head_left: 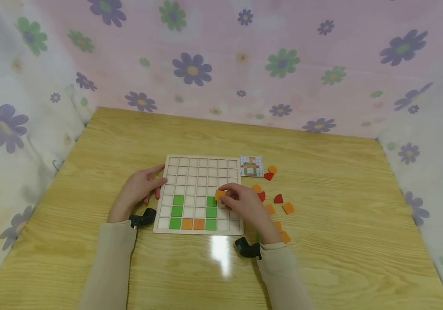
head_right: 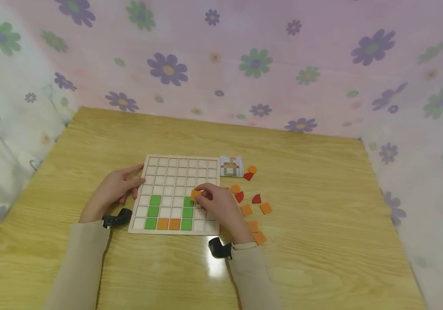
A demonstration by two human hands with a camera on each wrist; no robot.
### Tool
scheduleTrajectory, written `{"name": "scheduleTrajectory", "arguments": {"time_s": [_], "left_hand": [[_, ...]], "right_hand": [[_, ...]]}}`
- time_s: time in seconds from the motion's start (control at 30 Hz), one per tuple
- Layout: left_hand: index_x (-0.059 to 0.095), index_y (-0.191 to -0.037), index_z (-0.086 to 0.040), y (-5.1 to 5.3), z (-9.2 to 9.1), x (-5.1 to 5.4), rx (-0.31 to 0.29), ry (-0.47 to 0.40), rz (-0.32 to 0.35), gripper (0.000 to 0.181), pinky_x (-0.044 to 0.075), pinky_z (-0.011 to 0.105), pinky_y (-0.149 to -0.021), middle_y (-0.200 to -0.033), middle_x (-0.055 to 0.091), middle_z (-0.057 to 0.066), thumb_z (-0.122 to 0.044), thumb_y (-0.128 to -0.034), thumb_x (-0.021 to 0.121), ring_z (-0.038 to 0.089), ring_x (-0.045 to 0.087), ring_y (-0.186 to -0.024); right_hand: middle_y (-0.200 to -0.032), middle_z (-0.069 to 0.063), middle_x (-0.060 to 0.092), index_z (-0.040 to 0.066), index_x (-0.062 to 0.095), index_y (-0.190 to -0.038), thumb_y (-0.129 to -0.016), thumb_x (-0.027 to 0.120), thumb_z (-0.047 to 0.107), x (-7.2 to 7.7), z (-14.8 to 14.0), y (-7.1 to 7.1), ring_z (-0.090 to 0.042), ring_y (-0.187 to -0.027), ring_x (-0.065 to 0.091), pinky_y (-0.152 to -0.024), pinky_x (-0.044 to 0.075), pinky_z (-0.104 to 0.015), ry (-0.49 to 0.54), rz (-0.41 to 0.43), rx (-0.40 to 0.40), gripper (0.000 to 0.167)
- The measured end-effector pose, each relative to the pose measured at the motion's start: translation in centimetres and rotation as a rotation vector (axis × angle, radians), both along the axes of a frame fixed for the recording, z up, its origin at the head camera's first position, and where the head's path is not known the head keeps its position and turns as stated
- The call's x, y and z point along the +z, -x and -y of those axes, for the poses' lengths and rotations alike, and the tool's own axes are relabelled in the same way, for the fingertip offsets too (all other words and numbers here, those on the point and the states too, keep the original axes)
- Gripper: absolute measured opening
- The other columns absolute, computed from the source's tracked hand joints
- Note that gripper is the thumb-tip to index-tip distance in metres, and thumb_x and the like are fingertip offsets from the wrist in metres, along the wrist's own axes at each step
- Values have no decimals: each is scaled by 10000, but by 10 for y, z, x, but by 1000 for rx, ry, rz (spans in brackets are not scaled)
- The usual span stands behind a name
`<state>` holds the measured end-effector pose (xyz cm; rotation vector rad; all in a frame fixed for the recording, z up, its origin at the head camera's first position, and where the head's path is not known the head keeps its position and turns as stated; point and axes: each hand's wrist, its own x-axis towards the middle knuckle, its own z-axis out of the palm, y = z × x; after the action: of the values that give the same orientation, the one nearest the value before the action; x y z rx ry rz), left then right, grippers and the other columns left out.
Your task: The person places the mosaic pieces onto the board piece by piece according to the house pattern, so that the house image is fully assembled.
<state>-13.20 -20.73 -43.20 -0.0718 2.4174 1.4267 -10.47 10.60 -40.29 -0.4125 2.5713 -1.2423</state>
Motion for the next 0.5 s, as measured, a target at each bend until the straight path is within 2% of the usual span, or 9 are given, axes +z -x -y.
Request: {"name": "scheduleTrajectory", "arguments": {"time_s": [0.2, 0.5], "left_hand": [[380, -1346, -332, 5, -4, 2, -3, -15, -3, 563, 374, 323, -335, -601, 595, 124, -417, -834, 596, 155, 364, -336], [374, -1355, -308, 1, 4, 2, -18, -10, 0, 557, 401, 350, -349, -612, 597, 121, -404, -848, 583, 167, 388, -336]], "right_hand": [[-767, 105, 611, 245, 666, -969, -830, 629, 292, -3, 23, 7, -90, -667, 552, -630, 456, -273, 1, 4, -59, 151], [-795, 48, 629, 189, 678, -992, -846, 614, 235, -6, 56, 15, -110, -621, 602, -650, 468, -281, 79, 77, -77, 166]]}}
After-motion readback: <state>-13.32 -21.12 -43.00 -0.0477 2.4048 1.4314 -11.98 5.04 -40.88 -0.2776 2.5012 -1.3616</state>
